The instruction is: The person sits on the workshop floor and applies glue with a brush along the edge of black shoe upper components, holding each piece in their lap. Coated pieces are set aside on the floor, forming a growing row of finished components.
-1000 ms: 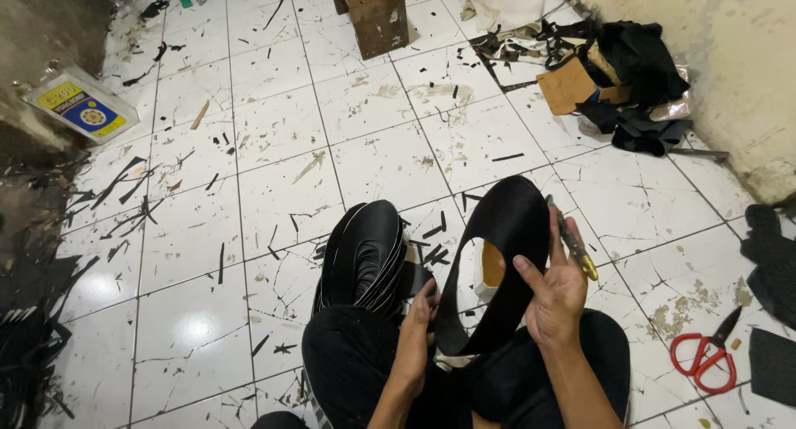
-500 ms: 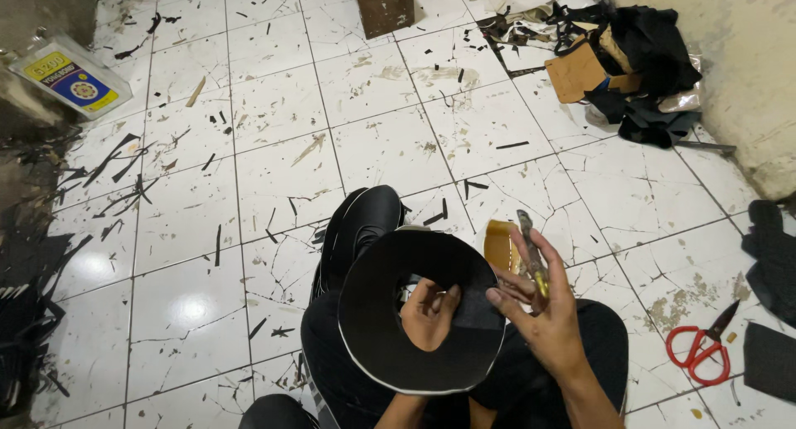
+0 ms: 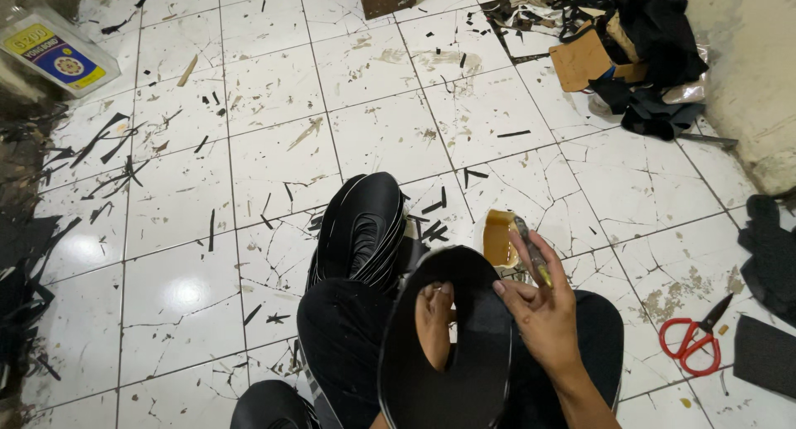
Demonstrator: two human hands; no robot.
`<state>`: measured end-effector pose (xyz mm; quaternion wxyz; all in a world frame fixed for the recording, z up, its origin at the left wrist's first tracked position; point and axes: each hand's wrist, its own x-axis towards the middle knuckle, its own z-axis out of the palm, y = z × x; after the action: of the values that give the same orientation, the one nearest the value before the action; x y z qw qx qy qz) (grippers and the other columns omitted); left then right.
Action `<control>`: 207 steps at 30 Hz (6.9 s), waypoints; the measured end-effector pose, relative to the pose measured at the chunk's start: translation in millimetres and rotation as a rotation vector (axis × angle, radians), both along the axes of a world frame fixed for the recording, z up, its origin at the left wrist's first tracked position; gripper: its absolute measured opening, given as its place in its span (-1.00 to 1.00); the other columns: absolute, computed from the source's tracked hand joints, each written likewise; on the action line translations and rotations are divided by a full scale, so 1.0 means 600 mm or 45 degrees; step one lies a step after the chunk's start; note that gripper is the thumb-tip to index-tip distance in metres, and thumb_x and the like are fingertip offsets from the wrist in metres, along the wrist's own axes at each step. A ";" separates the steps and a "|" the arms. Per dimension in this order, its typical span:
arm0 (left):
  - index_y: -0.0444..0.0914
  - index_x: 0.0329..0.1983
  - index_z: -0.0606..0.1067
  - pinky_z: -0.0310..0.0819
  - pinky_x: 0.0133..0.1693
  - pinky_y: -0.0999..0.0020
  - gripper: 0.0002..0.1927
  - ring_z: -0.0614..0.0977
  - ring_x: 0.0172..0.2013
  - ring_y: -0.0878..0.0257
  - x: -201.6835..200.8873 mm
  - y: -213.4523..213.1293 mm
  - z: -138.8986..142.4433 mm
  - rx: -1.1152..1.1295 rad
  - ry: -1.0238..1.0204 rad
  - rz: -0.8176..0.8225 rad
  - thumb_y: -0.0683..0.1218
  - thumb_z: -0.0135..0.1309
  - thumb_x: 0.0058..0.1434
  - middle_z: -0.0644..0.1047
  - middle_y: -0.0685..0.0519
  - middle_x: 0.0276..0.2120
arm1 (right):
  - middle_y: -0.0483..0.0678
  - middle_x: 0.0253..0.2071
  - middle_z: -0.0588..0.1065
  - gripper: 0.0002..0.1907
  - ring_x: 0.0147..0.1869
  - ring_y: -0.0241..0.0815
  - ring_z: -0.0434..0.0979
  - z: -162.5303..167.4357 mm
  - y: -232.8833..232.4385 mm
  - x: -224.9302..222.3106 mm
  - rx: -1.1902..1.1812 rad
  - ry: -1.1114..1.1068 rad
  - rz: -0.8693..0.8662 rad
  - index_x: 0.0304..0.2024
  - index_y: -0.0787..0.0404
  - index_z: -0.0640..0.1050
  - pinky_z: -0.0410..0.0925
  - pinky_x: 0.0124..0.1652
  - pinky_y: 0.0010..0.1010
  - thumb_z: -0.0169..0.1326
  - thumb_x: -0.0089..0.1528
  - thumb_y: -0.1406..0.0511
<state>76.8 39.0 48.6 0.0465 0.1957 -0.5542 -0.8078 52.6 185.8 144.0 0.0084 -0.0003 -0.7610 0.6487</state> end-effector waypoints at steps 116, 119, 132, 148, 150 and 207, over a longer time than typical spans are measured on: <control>-0.21 0.21 0.40 0.41 0.11 0.44 -0.48 0.62 -0.30 0.35 0.003 -0.051 -0.017 -0.114 -0.039 -0.257 -0.31 0.14 0.16 0.54 0.05 -0.20 | -0.10 -0.46 0.47 -0.74 -0.46 -0.32 0.25 -0.190 0.032 -0.203 0.242 -0.540 0.084 -0.10 0.26 0.68 0.17 -0.48 -0.43 0.27 0.22 0.24; -0.20 0.21 0.41 0.37 0.11 0.45 -0.48 0.64 -0.30 0.36 0.001 -0.055 -0.016 -0.162 -0.066 -0.264 -0.30 0.14 0.16 0.56 0.01 -0.25 | -0.10 -0.41 0.50 -0.76 -0.41 -0.31 0.31 -0.198 0.036 -0.201 0.245 -0.493 0.125 -0.09 0.25 0.68 0.23 -0.44 -0.46 0.24 0.24 0.26; -0.24 0.20 0.38 0.49 -0.22 0.50 -0.45 0.56 -0.24 0.35 0.002 -0.051 -0.018 0.008 -0.031 -0.219 -0.35 0.07 0.11 0.48 0.00 -0.08 | -0.15 -0.23 0.58 -0.76 -0.01 -0.14 0.49 -0.220 0.048 -0.161 1.134 0.673 0.403 -0.17 0.12 0.67 0.21 0.08 -0.24 0.32 0.09 0.33; -0.30 0.20 0.37 0.48 -0.25 0.46 -0.47 0.56 -0.27 0.33 0.012 -0.080 -0.028 -0.061 -0.051 -0.202 -0.35 0.03 0.11 0.41 -0.03 0.03 | -0.11 -0.22 0.57 -0.79 -0.21 -0.14 0.60 -0.184 0.103 -0.125 0.932 0.456 0.452 -0.15 0.16 0.62 0.46 -0.24 -0.36 0.21 0.15 0.44; -0.29 0.19 0.34 0.51 -0.21 0.47 -0.47 0.58 -0.23 0.38 0.012 -0.080 -0.022 -0.065 -0.004 -0.205 -0.35 0.02 0.10 0.42 0.04 0.06 | -0.12 -0.20 0.58 -0.75 -0.23 -0.18 0.62 -0.184 0.105 -0.121 0.803 0.350 0.426 -0.10 0.15 0.63 0.48 -0.28 -0.35 0.17 0.18 0.47; -0.25 0.41 0.10 0.50 -0.29 0.47 -0.11 0.54 -0.06 0.30 -0.003 -0.058 -0.019 0.055 0.382 -0.198 -0.38 -0.07 -0.09 0.32 -0.11 0.19 | 0.00 -0.11 0.59 -0.73 -0.04 -0.11 0.70 0.000 0.005 -0.045 0.523 0.244 1.035 -0.12 0.30 0.61 0.53 -0.08 -0.40 0.21 0.11 0.50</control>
<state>74.9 4.0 37.3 0.0617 0.0304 -0.5370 -0.8407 25.7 189.0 144.3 -0.1764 0.3597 -0.8078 0.4323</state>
